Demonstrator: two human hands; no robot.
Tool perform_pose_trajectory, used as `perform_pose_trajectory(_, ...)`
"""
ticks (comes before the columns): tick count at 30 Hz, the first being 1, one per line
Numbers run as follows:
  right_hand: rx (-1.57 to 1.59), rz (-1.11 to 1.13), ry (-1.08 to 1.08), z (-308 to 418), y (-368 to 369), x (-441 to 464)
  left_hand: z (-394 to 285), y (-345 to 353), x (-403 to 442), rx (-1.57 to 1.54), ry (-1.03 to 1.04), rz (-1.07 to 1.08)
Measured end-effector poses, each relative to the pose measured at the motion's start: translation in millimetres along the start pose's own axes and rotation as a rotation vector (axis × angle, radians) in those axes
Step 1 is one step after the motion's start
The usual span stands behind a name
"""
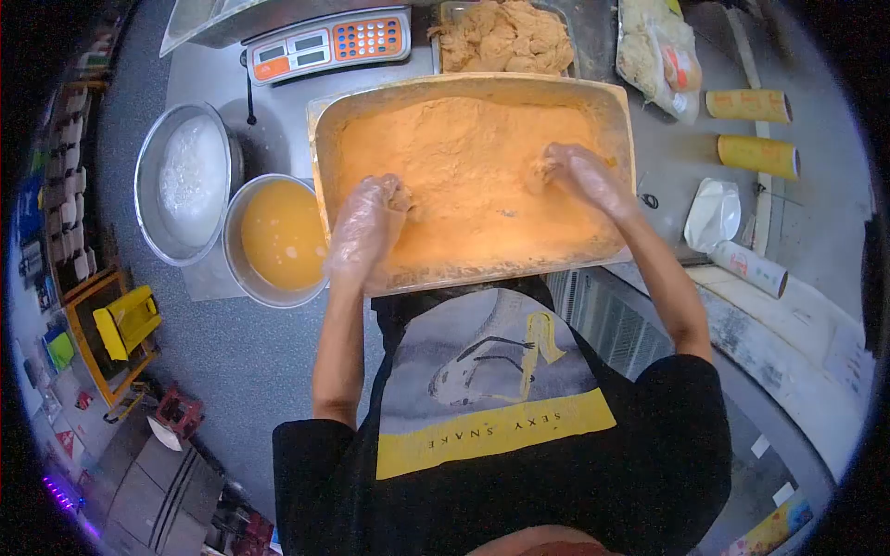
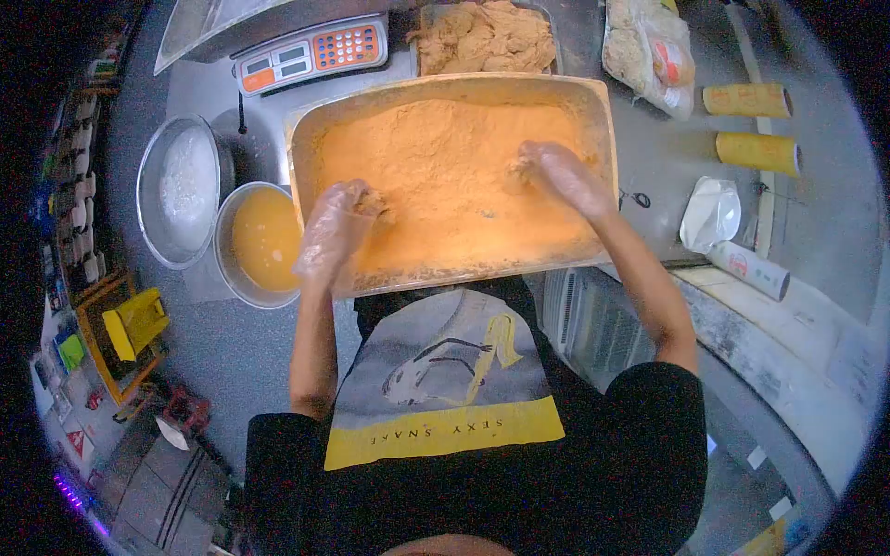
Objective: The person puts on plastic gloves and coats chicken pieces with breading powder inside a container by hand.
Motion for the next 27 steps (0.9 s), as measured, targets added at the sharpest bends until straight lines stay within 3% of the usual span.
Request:
perform_pose_trajectory(1,0.587,0.042,0.196,-3.1,-11.4,1.2,-2.3,-0.8,-1.0,-0.004,0.002,-0.004)
perform_pose_trajectory(3,0.065,0.099,0.139,22.7,-25.4,2.7,-17.0,-12.3,2.5,0.013,0.09,-0.118)
perform_pose_trajectory(4,0.219,0.014,0.165,6.4,-6.5,-3.8,-15.3,7.8,7.3,0.016,0.094,-0.127)
perform_pose_trajectory(5,0.614,0.013,0.399,1.4,10.7,-2.3,-14.0,31.2,8.8,-0.285,0.183,-0.301)
perform_pose_trajectory(7,0.607,-0.029,0.316,55.8,22.7,13.2,-57.4,53.9,20.7,-0.527,0.425,-0.37)
perform_pose_trajectory(8,0.196,-0.075,0.01,101.4,7.7,18.6,-90.0,61.6,28.0,-0.462,0.575,-0.268)
perform_pose_trajectory(9,0.199,-0.087,0.007,101.3,-1.1,16.6,-101.7,43.0,29.1,-0.452,0.584,-0.267)
perform_pose_trajectory(11,0.218,-0.126,0.182,74.4,-25.5,9.8,-119.6,23.8,42.1,-0.164,0.431,-0.118)
perform_pose_trajectory(13,0.288,-0.185,0.152,81.1,-59.5,13.9,-122.7,3.8,57.7,-0.162,0.359,-0.078)
perform_pose_trajectory(15,0.435,-0.091,0.383,69.3,-69.0,13.5,-126.2,-6.4,72.2,-0.169,0.276,-0.018)
perform_pose_trajectory(17,0.331,-0.119,0.285,79.6,-105.6,26.5,-163.3,-39.8,93.9,0.008,0.551,-0.224)
perform_pose_trajectory(19,0.096,-0.288,0.065,81.1,-147.6,39.0,-205.9,-78.2,104.3,0.1,0.712,-0.333)
perform_pose_trajectory(21,0.252,-0.31,0.168,43.7,-163.8,58.1,-225.0,-95.3,136.4,0.166,0.849,-0.477)
perform_pose_trajectory(25,0.512,-0.383,0.43,23.2,-205.5,94.6,-246.6,-82.5,209.0,0.504,1.005,-0.452)
perform_pose_trajectory(26,0.516,-0.389,0.427,12.0,-203.0,108.0,-240.2,-57.9,226.0,0.717,1.034,-0.523)
perform_pose_trajectory(27,0.377,-0.527,0.246,8.7,-211.0,122.9,-232.9,-39.6,237.5,0.827,0.949,-0.457)
Point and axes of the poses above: each hand's wrist, its own x-axis towards the middle knuckle, its own y-axis out of the palm, z = x × y, the point moved 9 cm from there along x, towards the middle knuckle, and after that the axes turned 1 degree about z, right-handed, at the moved point
